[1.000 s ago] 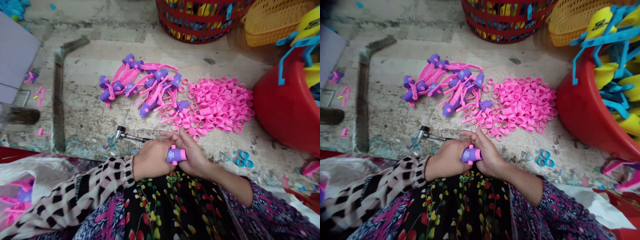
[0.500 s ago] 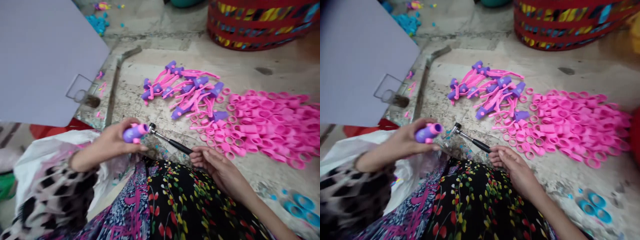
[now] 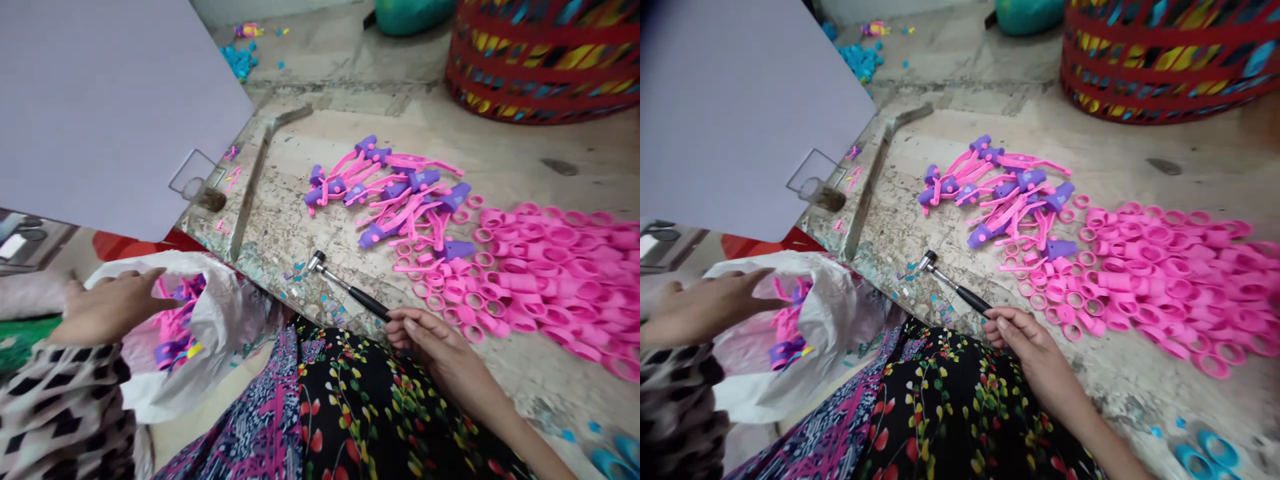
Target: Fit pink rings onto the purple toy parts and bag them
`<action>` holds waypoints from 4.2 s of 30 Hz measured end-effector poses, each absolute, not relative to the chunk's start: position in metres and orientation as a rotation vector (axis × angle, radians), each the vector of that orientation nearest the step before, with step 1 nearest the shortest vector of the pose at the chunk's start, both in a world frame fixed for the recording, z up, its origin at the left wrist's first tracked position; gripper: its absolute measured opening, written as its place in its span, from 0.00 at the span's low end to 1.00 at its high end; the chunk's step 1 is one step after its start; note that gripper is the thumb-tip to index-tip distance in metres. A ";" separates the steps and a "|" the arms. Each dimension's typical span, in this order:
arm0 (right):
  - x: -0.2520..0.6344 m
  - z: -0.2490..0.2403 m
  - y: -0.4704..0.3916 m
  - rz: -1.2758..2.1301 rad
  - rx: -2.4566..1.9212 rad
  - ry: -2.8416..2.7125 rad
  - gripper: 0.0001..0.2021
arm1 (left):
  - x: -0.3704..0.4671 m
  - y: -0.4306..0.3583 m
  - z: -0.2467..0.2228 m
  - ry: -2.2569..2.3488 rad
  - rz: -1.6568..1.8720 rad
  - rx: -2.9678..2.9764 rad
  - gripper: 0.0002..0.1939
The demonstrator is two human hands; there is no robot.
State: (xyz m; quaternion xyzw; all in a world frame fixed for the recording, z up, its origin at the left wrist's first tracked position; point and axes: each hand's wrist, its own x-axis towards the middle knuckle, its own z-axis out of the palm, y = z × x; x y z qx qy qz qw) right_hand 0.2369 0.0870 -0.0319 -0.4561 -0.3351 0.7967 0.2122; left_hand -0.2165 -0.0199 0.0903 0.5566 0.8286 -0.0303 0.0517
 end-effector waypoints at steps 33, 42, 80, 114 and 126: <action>0.238 -0.024 0.083 2.009 -1.226 -0.911 0.14 | -0.010 0.153 0.060 1.717 0.642 2.258 0.19; 0.259 -0.003 0.083 0.691 -1.274 -1.594 0.19 | 0.008 0.134 0.063 1.297 0.559 2.395 0.25; 0.251 -0.008 0.115 1.852 -1.059 -0.936 0.11 | 0.041 0.133 0.029 1.109 0.839 1.048 0.23; 0.307 -0.020 0.117 0.417 -1.610 -2.553 0.16 | 0.059 0.129 0.022 1.567 0.190 1.854 0.16; 0.291 -0.012 0.115 1.264 -1.351 -1.533 0.12 | 0.064 0.121 0.015 1.323 0.224 1.893 0.13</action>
